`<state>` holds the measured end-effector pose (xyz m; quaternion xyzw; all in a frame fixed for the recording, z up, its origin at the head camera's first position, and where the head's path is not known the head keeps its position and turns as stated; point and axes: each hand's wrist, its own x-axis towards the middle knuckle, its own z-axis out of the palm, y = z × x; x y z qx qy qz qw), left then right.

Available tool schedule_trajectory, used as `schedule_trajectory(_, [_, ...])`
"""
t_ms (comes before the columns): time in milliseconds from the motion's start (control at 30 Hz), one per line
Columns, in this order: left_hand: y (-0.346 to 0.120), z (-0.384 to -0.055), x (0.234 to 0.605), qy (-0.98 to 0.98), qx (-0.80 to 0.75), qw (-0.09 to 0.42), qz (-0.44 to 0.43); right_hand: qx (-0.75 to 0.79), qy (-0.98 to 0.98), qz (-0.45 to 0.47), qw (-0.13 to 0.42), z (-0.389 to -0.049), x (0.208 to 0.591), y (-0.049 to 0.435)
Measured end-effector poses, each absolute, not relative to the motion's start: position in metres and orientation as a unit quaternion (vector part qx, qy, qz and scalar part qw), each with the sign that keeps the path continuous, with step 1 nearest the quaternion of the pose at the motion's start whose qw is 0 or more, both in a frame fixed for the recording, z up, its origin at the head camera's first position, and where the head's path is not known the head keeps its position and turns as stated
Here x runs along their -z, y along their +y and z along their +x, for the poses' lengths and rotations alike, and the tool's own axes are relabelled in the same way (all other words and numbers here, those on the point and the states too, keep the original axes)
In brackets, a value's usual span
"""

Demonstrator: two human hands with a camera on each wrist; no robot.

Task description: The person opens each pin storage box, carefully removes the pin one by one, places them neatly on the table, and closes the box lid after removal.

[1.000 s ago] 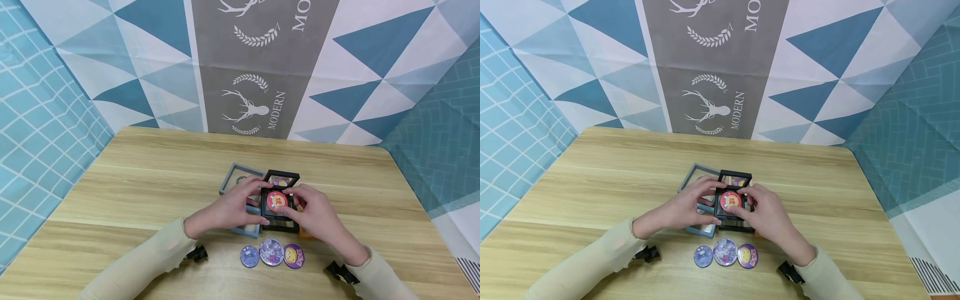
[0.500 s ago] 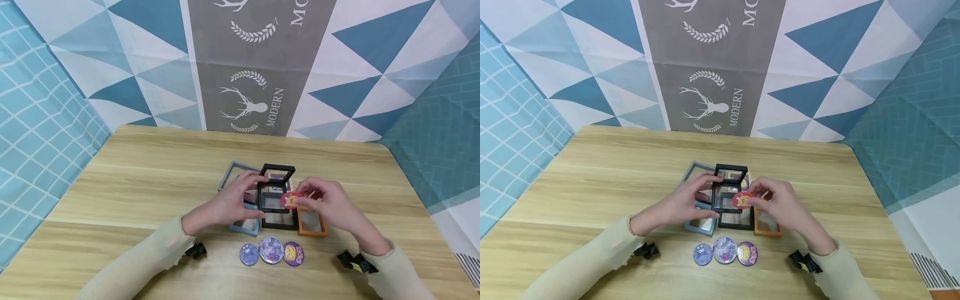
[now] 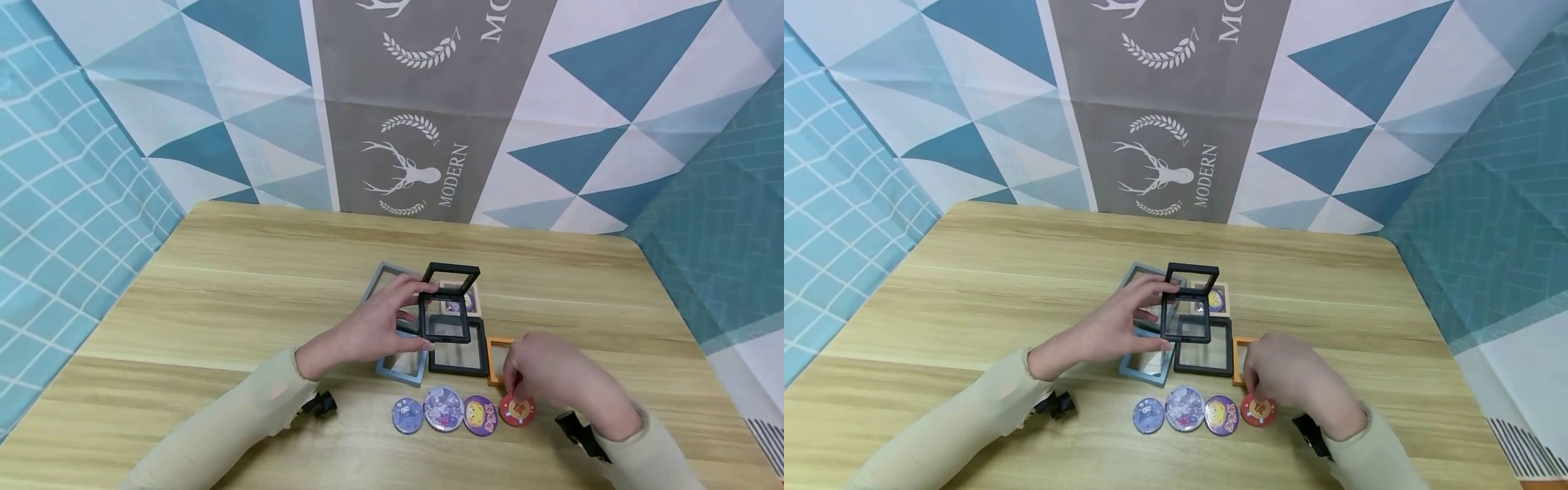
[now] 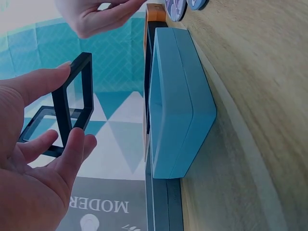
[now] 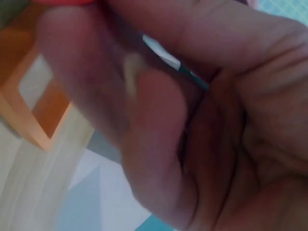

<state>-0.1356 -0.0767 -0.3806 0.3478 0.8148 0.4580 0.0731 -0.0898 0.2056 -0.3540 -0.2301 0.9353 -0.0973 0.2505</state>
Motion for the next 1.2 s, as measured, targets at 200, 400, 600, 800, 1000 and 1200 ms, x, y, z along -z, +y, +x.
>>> schedule_trajectory(200, [-0.076, -0.136, 0.381, 0.812, -0.463, 0.082, 0.345, 0.048, 0.947, -0.218, 0.23, -0.084, 0.36, 0.196])
schedule_trajectory(400, [-0.076, -0.136, 0.381, 0.813, -0.462, 0.082, 0.345, 0.051, 0.947, -0.208, 0.239, -0.085, 0.36, 0.195])
schedule_trajectory(600, [-0.077, -0.135, 0.38, 0.812, -0.466, 0.09, 0.339, 0.079, 0.95, -0.196, 0.232, -0.084, 0.354, 0.198])
schedule_trajectory(800, [-0.076, -0.131, 0.378, 0.793, -0.498, 0.121, 0.329, 0.202, 0.937, -0.252, 0.132, -0.095, 0.345, 0.206])
schedule_trajectory(1000, [-0.075, -0.127, 0.38, 0.748, -0.554, 0.147, 0.334, 0.389, 0.894, -0.18, 0.128, -0.102, 0.352, 0.202])
schedule_trajectory(1200, [-0.074, -0.126, 0.379, 0.719, -0.595, 0.161, 0.319, 0.52, 0.824, -0.151, 0.166, -0.104, 0.362, 0.195])
